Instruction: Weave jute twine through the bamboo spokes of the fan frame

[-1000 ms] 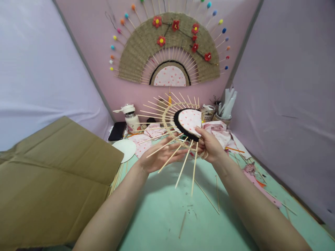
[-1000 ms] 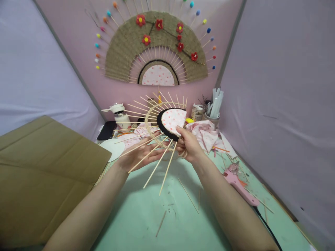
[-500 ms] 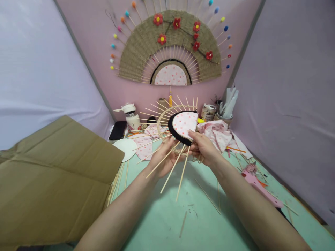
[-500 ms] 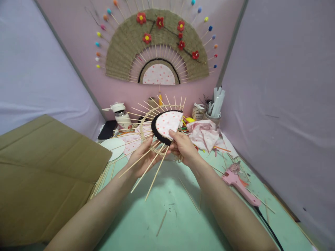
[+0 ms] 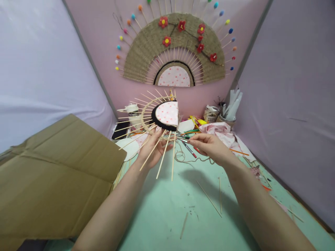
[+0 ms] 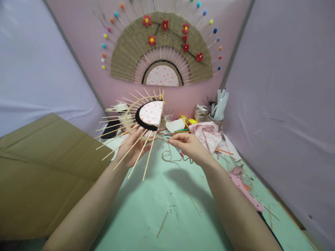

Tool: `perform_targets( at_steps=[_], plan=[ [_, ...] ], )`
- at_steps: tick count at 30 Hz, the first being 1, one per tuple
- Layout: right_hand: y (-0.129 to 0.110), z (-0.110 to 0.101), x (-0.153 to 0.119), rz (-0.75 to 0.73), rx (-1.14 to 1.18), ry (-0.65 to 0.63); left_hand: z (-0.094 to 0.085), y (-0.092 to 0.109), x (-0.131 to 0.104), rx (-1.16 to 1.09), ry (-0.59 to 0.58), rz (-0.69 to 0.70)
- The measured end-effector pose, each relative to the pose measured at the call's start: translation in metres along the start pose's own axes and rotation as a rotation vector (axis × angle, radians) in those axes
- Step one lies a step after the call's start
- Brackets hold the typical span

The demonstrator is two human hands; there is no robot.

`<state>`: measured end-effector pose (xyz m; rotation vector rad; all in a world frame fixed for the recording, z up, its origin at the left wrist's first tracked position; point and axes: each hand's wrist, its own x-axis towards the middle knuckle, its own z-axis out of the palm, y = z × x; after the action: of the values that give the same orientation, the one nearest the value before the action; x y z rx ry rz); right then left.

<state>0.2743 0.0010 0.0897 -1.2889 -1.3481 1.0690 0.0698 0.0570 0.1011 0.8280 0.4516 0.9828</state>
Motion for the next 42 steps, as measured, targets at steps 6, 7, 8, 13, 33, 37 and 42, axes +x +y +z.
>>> perform_targets(
  at_steps=[6,7,8,13,33,37,42],
  plan=[
    [-0.011,-0.006,-0.006,-0.027,-0.076,0.149,0.000,0.006,-0.002,0.064,-0.001,-0.008],
    [-0.012,-0.006,-0.007,-0.036,-0.074,0.162,0.001,0.006,-0.003,0.068,0.008,-0.013],
    [-0.012,-0.006,-0.007,-0.042,-0.074,0.168,0.002,0.006,-0.003,0.068,0.019,-0.016],
    [-0.016,-0.007,-0.010,0.015,-0.191,0.075,0.002,0.006,-0.004,0.042,0.034,-0.005],
    [-0.045,0.020,-0.048,-0.197,-0.677,-0.549,0.000,0.003,-0.001,0.025,0.063,0.055],
    [-0.051,0.035,-0.064,-0.246,-0.788,-0.566,0.002,0.003,-0.001,0.002,0.070,0.062],
    [-0.060,0.058,-0.083,-0.245,-0.808,-0.558,0.002,0.002,-0.002,0.009,0.077,0.068]
  ],
)
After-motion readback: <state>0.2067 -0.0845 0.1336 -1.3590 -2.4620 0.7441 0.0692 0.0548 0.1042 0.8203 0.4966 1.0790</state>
